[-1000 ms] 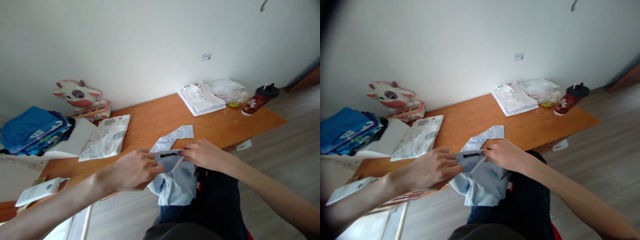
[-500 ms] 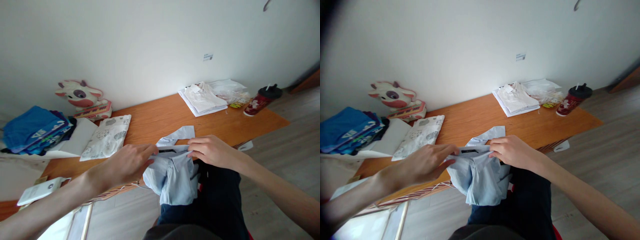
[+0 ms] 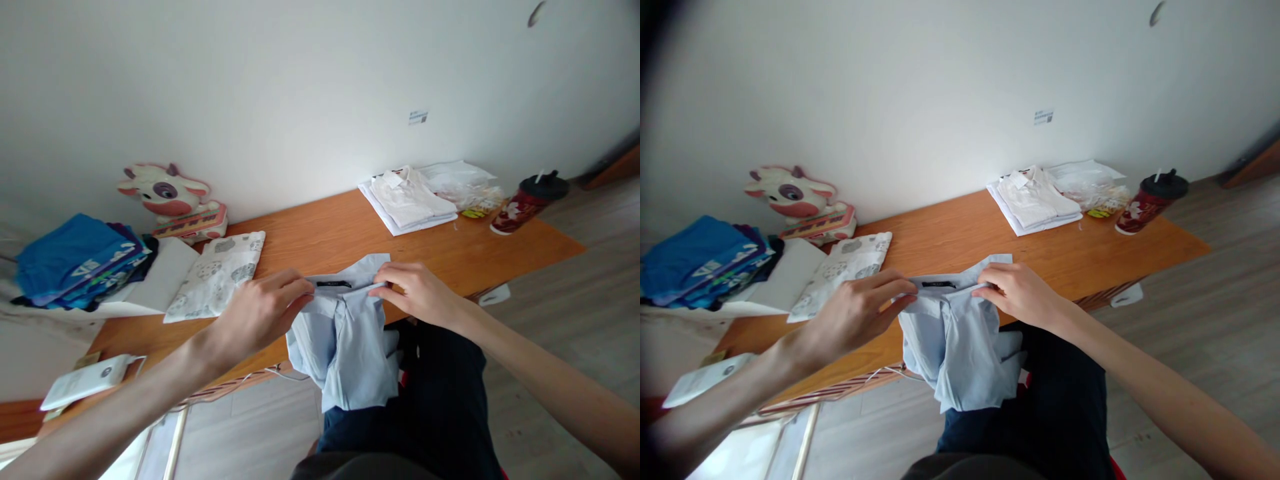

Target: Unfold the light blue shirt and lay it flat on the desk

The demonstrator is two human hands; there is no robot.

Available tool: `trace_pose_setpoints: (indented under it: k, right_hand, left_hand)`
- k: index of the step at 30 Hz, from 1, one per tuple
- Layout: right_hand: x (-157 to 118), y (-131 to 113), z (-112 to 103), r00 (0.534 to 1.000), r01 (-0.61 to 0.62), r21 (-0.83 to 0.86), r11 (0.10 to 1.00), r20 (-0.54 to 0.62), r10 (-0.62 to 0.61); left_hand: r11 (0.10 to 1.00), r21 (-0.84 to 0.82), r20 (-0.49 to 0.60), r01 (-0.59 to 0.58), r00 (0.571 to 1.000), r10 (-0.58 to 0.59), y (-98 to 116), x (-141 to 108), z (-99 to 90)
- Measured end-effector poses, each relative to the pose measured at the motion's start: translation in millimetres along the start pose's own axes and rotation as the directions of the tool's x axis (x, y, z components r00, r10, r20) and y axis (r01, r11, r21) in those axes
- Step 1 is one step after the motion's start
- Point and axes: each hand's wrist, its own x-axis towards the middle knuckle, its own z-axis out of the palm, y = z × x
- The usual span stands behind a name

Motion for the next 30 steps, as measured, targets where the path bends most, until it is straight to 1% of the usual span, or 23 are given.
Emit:
trace_pose_setpoints:
  k: [3,5,10,12,14,16,17,18,19,20,21,22,23,24,25,26,27,28,29,30]
  right_hand:
    - [3.2,3.1,0.2,0.997,-0.047,0.022,0.999,-0.066,0.049]
    - [4.6,3.9,-0.1,0.992,-0.080,0.018,0.997,-0.098,0.081]
    - [-1.2,-0.3,-0.2,0.993,-0.080,0.032,0.996,-0.090,0.082]
    - [-9.7,-7.9,1.8,0.995,-0.072,0.032,0.997,-0.073,0.074]
    - [-21.6,-20.6,5.5,0.994,-0.090,0.046,0.995,-0.063,0.093]
    - [-35.3,-36.9,10.6,0.992,-0.107,0.111,0.988,-0.053,0.113]
    - [-42.1,-45.1,13.4,0.997,-0.071,0.178,0.981,-0.022,0.076]
    - [-48.2,-52.4,16.3,0.999,0.008,0.272,0.962,0.032,-0.017]
    - [-53.2,-57.9,19.0,0.984,0.107,0.384,0.917,0.089,-0.152]
    - [-56.7,-61.2,21.6,0.952,0.190,0.496,0.847,0.118,-0.283]
    - [-58.5,-62.0,24.0,0.927,0.237,0.581,0.779,0.106,-0.361]
    - [-58.2,-60.5,26.3,0.929,0.244,0.623,0.743,0.068,-0.363]
    - [-55.7,-57.0,28.6,0.954,0.218,0.632,0.744,0.022,-0.298]
    - [-51.2,-52.2,30.9,0.979,0.168,0.625,0.762,-0.015,-0.204]
    - [-44.9,-47.0,33.4,0.991,0.118,0.623,0.773,-0.028,-0.129]
    - [-37.4,-42.0,36.1,0.995,0.082,0.637,0.767,-0.002,-0.105]
    - [-29.1,-37.9,38.8,0.989,0.056,0.669,0.741,0.066,-0.135]
    - [-21.0,-35.1,41.7,0.970,0.032,0.715,0.699,0.147,-0.194]
    - [-13.4,-33.5,44.6,0.945,0.005,0.759,0.651,0.210,-0.251]
    - [-6.9,-32.9,47.4,0.927,-0.027,0.793,0.608,0.248,-0.282]
  left_hand:
    - [0.998,0.049,-0.097,0.024,0.995,-0.019,-1.2,3.7,3.7]
    - [0.998,0.061,-0.138,0.030,0.990,-0.021,-0.7,6.3,7.9]
    - [0.999,0.016,-0.210,0.040,0.977,-0.036,6.2,8.4,21.6]
    - [0.999,-0.036,-0.198,0.034,0.979,-0.041,9.9,4.3,27.6]
    - [0.994,-0.112,-0.178,-0.003,0.984,-0.017,13.2,-3.6,33.0]
    - [0.982,-0.174,-0.212,-0.071,0.977,0.033,16.5,-14.2,36.6]
    - [0.974,-0.196,-0.246,-0.115,0.967,0.065,18.4,-19.6,37.5]
    - [0.961,-0.218,-0.280,-0.172,0.954,0.107,21.0,-24.6,37.6]
    - [0.939,-0.242,-0.310,-0.243,0.937,0.162,24.3,-28.8,37.0]
    - [0.908,-0.273,-0.333,-0.318,0.917,0.221,28.4,-32.0,36.0]
    - [0.869,-0.307,-0.356,-0.388,0.894,0.274,33.4,-34.1,34.9]
    - [0.831,-0.339,-0.375,-0.441,0.874,0.311,39.2,-35.0,33.9]
    - [0.799,-0.360,-0.398,-0.481,0.854,0.334,45.3,-34.9,33.5]
    - [0.779,-0.371,-0.423,-0.505,0.839,0.342,51.6,-33.9,33.7]
    - [0.772,-0.376,-0.446,-0.513,0.830,0.335,57.5,-32.3,34.7]
    - [0.773,-0.373,-0.464,-0.513,0.824,0.324,62.9,-30.3,36.3]
    - [0.783,-0.365,-0.483,-0.504,0.821,0.303,67.5,-28.2,38.6]
    - [0.800,-0.355,-0.507,-0.483,0.819,0.269,71.3,-26.2,41.2]
    - [0.822,-0.346,-0.543,-0.452,0.811,0.218,74.3,-24.4,44.3]
    - [0.846,-0.345,-0.583,-0.405,0.799,0.145,76.9,-23.2,47.9]
